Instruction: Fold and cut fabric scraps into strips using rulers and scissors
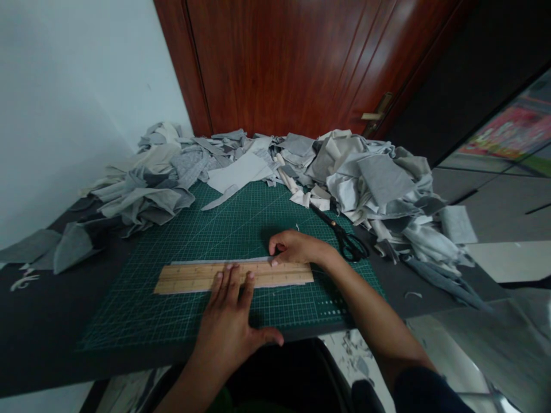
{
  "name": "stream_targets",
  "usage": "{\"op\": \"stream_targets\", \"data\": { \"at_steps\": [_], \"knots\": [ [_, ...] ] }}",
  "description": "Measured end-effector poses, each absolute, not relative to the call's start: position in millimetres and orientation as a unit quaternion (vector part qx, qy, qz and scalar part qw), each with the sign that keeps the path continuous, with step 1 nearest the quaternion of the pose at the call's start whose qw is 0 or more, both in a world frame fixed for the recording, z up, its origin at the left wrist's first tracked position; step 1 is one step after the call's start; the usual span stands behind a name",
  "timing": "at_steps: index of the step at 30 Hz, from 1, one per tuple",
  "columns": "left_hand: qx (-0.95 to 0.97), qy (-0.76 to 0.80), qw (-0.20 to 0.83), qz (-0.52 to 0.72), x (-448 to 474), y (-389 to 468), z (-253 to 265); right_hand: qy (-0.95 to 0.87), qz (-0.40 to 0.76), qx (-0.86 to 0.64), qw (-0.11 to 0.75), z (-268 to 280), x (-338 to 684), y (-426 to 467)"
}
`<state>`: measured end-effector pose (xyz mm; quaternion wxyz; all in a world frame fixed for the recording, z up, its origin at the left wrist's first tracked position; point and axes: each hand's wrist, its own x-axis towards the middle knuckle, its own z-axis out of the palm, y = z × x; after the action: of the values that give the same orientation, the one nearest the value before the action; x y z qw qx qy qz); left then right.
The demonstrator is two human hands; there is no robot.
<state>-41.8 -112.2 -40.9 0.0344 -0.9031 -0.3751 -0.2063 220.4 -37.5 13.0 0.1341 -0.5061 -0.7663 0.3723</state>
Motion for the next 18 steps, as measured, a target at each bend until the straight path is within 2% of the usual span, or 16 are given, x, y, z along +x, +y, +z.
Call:
{"op": "stream_targets", "data": {
  "at_steps": [9, 15, 18],
  "knots": [
    [-0.902, -0.373, 0.033, -0.212, -42, -112, -41, -0.769, 0.408, -0.467, 0.155, 15, 226, -39],
    [-0.902, -0.372, 0.038, -0.214, -42, -113, -41, -0.653, 0.527, -0.449, 0.307, 10, 241, -33],
    [-0.899, -0.386, 0.016, -0.206, -42, -116, -39, -0.585, 0.591, -0.435, 0.345, 7, 246, -33]
  ]
}}
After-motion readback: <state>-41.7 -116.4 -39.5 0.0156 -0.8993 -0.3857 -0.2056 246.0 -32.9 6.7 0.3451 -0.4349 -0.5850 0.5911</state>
